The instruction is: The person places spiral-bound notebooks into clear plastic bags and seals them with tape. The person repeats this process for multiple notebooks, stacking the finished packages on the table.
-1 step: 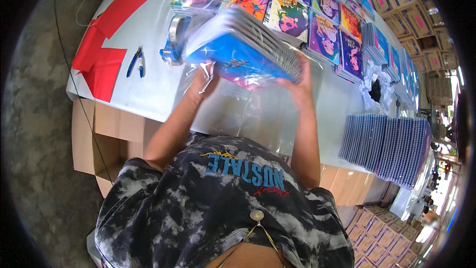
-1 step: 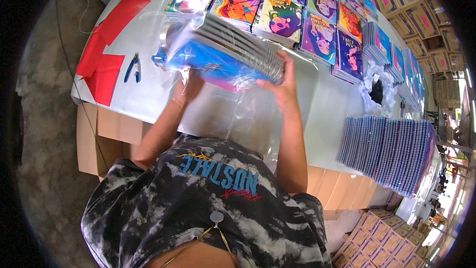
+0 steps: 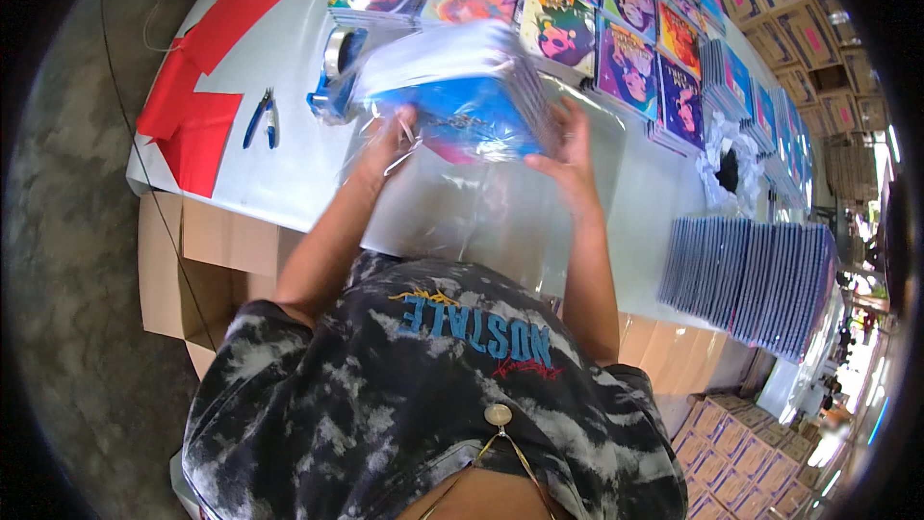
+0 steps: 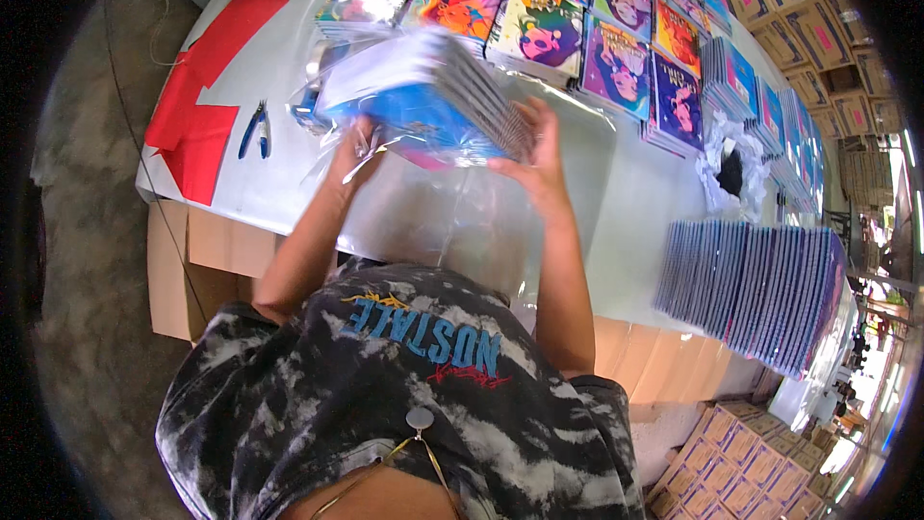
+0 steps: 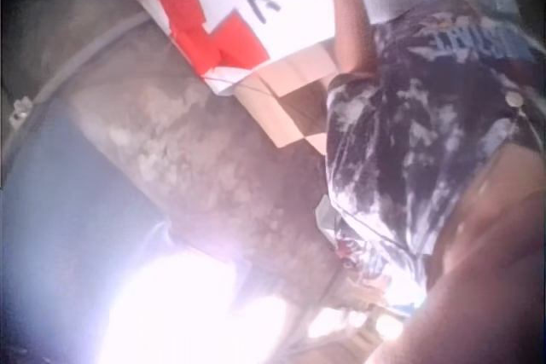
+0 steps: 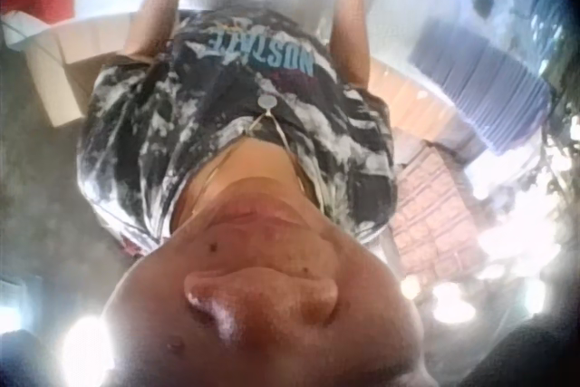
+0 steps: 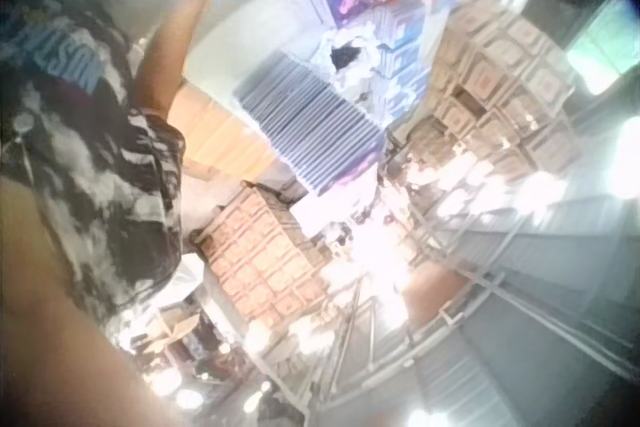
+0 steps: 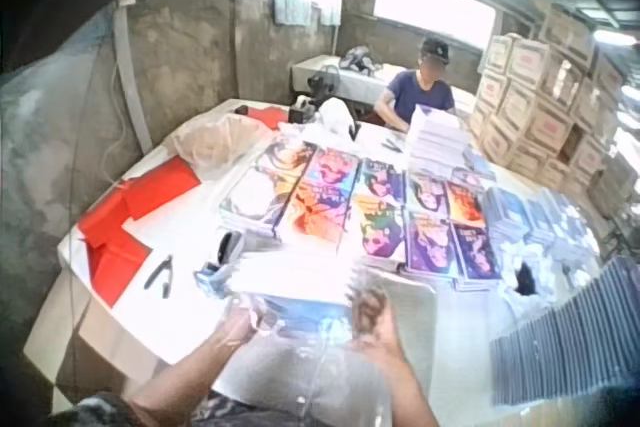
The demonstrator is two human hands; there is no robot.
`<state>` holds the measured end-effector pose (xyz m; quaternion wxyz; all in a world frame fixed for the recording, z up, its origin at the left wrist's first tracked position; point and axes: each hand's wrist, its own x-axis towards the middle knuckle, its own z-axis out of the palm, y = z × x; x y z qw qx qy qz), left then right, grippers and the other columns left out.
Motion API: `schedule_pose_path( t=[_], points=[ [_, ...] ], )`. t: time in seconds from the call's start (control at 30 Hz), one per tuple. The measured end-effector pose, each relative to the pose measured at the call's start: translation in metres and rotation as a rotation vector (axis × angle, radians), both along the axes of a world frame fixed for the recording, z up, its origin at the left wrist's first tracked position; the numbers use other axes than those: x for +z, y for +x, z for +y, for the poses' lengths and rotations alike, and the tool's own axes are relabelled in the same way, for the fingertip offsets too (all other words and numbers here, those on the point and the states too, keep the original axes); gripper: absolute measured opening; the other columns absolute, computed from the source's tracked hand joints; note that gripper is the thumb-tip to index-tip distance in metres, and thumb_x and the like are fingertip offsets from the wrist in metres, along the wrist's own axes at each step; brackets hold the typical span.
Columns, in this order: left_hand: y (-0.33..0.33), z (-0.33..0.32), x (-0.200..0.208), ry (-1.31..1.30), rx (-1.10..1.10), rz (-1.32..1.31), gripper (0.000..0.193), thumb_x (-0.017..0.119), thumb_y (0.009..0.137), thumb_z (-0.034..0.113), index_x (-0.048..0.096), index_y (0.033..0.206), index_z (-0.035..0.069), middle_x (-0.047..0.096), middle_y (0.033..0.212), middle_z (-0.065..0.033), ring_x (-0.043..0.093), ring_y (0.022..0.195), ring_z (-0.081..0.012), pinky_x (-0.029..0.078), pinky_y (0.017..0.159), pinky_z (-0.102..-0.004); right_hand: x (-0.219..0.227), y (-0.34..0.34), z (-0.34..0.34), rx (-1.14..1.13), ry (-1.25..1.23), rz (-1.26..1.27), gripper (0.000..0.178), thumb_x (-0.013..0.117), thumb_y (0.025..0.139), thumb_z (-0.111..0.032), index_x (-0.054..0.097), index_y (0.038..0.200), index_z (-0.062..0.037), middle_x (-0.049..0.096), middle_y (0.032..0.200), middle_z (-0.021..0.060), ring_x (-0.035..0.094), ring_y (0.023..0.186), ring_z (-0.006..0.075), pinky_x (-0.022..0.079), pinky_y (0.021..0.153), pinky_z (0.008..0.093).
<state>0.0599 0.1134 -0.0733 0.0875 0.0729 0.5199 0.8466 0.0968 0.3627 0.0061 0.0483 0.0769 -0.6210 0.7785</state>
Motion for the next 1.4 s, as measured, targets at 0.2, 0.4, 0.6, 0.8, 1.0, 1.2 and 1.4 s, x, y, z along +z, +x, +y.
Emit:
schedule_pose_path(
  t=[0.2, 0.4, 0.6, 0.8, 1.0, 1.2, 1.4],
  points=[
    [-0.015, 0.015, 0.095, -0.557, 0.297, 0.688, 0.04, 0.075, 0.068, 0.003, 0.053, 0.101, 0.001, 0.059, 0.08, -0.0038, 0.055, 0.069, -0.0107, 0.047, 0.062, -0.0227, 0.011, -0.024, -0.027, -0.157, 0.315, 0.354, 0.042, 0.077, 0.071, -0.014, 0.054, 0.105, -0.0047, 0.056, 0.099, 0.0067, 0.053, 0.093, 0.0141, 0.043, 0.083, 0.0289],
    [-0.041, 0.019, 0.185, -0.475, 0.494, 0.845, 0.016, 0.069, 0.081, 0.015, 0.059, 0.082, 0.002, 0.059, 0.071, 0.0011, 0.048, 0.057, -0.0049, 0.039, 0.051, -0.0206, 0.099, -0.053, -0.04, -0.595, 0.039, 0.541, 0.037, 0.046, 0.095, -0.023, 0.043, 0.062, -0.0074, 0.046, 0.056, 0.001, 0.038, 0.042, 0.0072, 0.029, 0.04, 0.0202],
    [-0.053, -0.025, 0.151, -0.169, 0.389, 0.587, 0.04, 0.057, 0.089, 0.027, 0.047, 0.117, 0.0, 0.057, 0.102, -0.011, 0.054, 0.084, -0.0147, 0.043, 0.074, -0.0275, 0.057, 0.011, -0.046, -0.248, 0.512, 0.959, 0.028, 0.051, 0.09, -0.028, 0.06, 0.083, -0.0027, 0.063, 0.079, 0.0116, 0.059, 0.069, 0.0229, 0.046, 0.064, 0.0343],
    [0.02, 0.013, 0.093, -0.758, 0.33, 0.532, 0.054, 0.055, 0.09, 0.024, 0.037, 0.134, -0.001, 0.044, 0.132, -0.0206, 0.042, 0.125, -0.0299, 0.034, 0.1, -0.0384, 0.054, 0.005, -0.074, -0.144, 1.288, 0.596, 0.042, 0.052, 0.088, -0.03, 0.053, 0.117, 0.0003, 0.051, 0.123, 0.0191, 0.044, 0.12, 0.0327, 0.031, 0.101, 0.044],
    [0.039, 0.033, 0.1, -1.125, 0.592, 0.686, 0.025, 0.063, 0.083, 0.014, 0.065, 0.106, 0.007, 0.055, 0.124, -0.0095, 0.041, 0.124, -0.0278, 0.031, 0.1, -0.0404, 0.05, -0.03, -0.072, -0.329, 0.963, 0.515, 0.041, 0.053, 0.086, -0.008, 0.046, 0.125, 0.0034, 0.044, 0.133, 0.0209, 0.036, 0.128, 0.0345, 0.029, 0.104, 0.0436],
    [0.037, 0.051, 0.121, -1.364, 0.436, 0.886, 0.027, 0.059, 0.085, 0.022, 0.064, 0.108, 0.008, 0.059, 0.119, -0.0052, 0.042, 0.124, -0.0253, 0.023, 0.103, -0.0444, 0.017, 0.007, -0.064, -0.865, 0.783, 0.37, 0.045, 0.056, 0.082, -0.005, 0.044, 0.126, 0.0006, 0.054, 0.114, 0.0176, 0.045, 0.114, 0.0325, 0.021, 0.102, 0.0465],
    [0.031, 0.056, 0.139, -0.747, 0.084, 0.529, 0.052, 0.045, 0.091, 0.021, 0.028, 0.138, 0.005, 0.046, 0.13, -0.0229, 0.044, 0.122, -0.0318, 0.025, 0.105, -0.0426, 0.02, 0.021, -0.072, -0.498, 1.131, 0.493, 0.042, 0.058, 0.082, -0.013, 0.052, 0.123, -0.0072, 0.055, 0.118, 0.0069, 0.046, 0.116, 0.0225, 0.026, 0.102, 0.0443]
  ],
)
